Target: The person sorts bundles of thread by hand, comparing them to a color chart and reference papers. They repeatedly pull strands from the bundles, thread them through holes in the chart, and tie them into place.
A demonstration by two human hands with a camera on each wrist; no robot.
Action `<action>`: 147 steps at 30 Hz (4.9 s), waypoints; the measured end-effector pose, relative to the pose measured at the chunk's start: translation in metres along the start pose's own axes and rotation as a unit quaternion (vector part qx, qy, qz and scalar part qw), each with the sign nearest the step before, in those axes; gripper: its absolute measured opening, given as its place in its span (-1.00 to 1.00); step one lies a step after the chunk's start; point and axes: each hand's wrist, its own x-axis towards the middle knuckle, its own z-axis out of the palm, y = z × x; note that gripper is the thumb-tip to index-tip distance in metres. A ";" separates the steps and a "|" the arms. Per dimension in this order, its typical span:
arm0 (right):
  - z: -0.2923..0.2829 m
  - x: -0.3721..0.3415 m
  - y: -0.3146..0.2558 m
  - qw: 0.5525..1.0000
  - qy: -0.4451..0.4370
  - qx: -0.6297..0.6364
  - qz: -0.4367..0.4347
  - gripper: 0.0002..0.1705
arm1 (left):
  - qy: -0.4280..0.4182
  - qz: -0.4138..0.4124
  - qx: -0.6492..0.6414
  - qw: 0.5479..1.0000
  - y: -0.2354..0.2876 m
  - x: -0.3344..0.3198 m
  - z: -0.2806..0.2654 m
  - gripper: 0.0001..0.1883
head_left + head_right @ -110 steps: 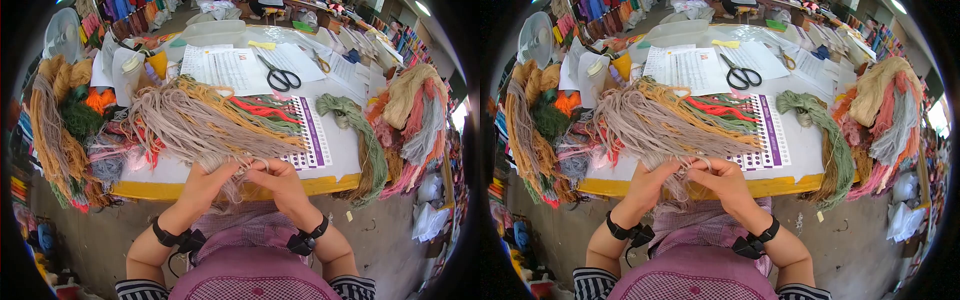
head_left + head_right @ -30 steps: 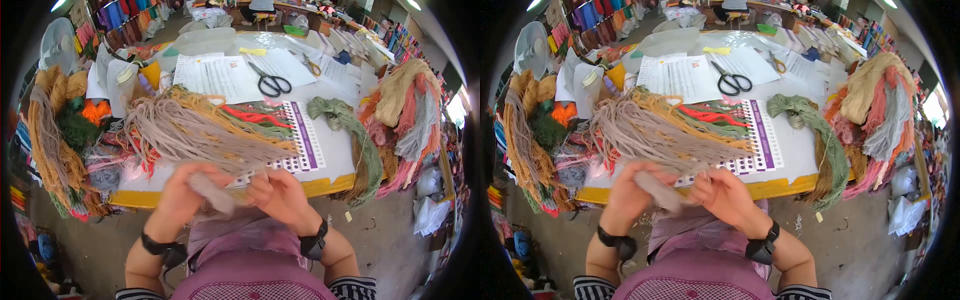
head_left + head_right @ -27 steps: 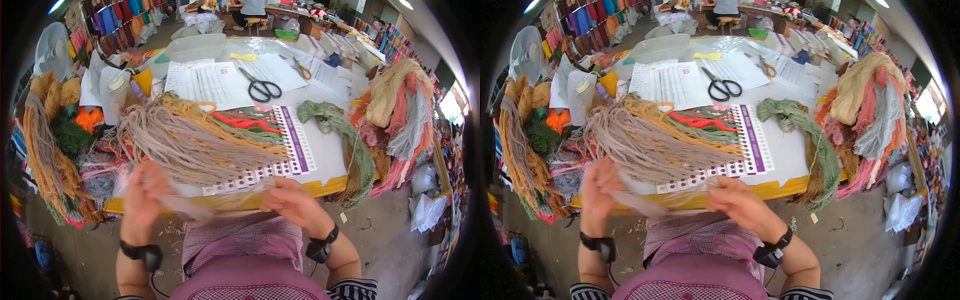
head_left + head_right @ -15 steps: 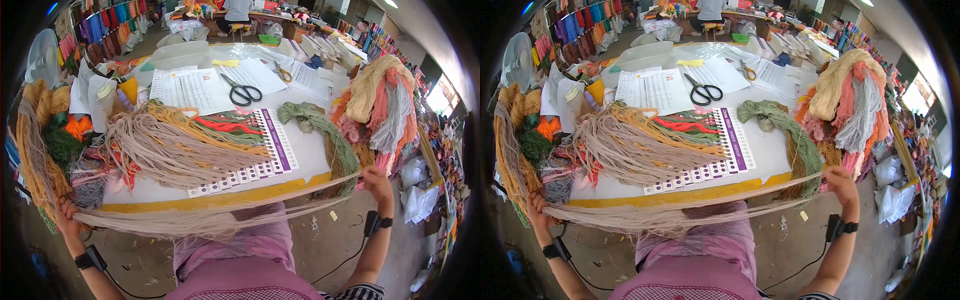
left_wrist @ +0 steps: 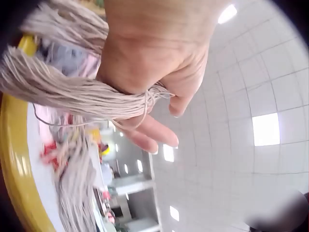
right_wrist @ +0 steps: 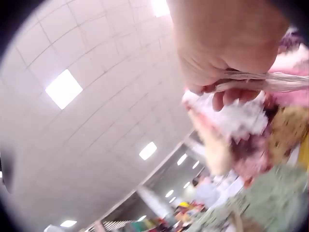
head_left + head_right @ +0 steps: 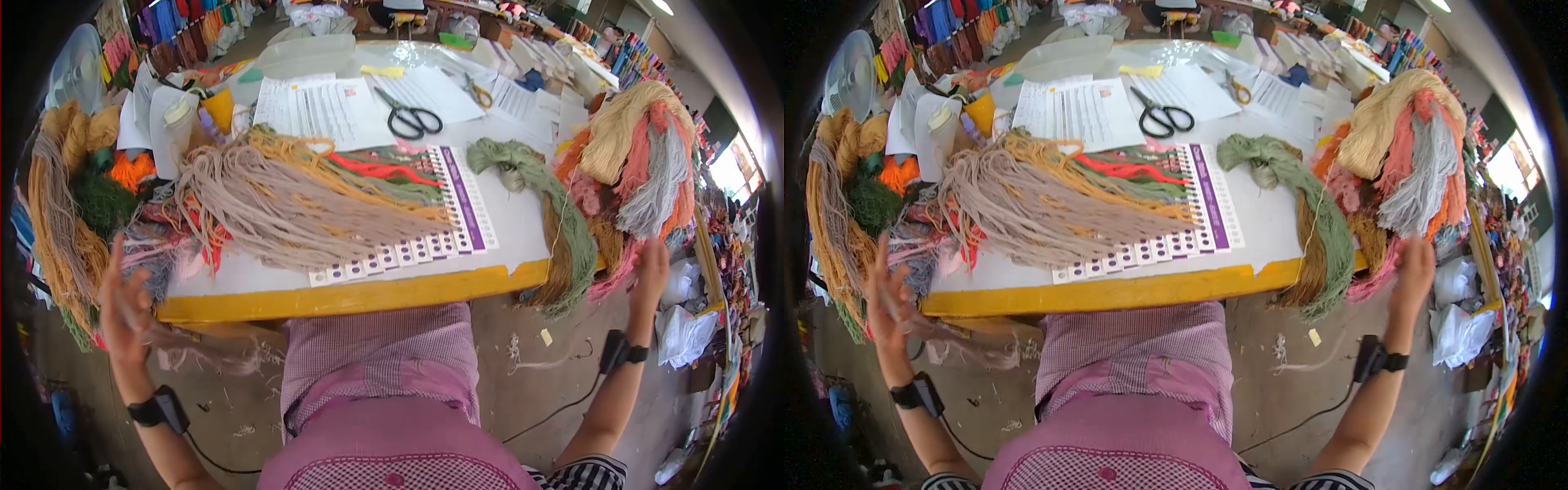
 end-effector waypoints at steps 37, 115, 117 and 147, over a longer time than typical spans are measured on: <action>0.269 -0.148 -0.067 0.866 -0.500 -0.017 0.010 -0.61 | -0.150 -0.314 0.203 0.915 -0.174 0.076 0.215 -0.75; 0.278 -0.214 -0.127 0.675 -0.585 0.375 0.251 -0.81 | -0.225 -0.252 0.110 0.935 -0.084 0.041 0.161 -0.28; 0.279 -0.221 -0.143 0.690 -0.575 0.353 0.262 -0.81 | -0.213 -0.246 0.094 0.941 -0.090 0.036 0.168 -0.32; 0.286 -0.221 -0.129 0.645 -0.500 0.431 0.386 -0.82 | -0.166 -0.199 0.043 0.965 -0.101 0.029 0.158 -0.48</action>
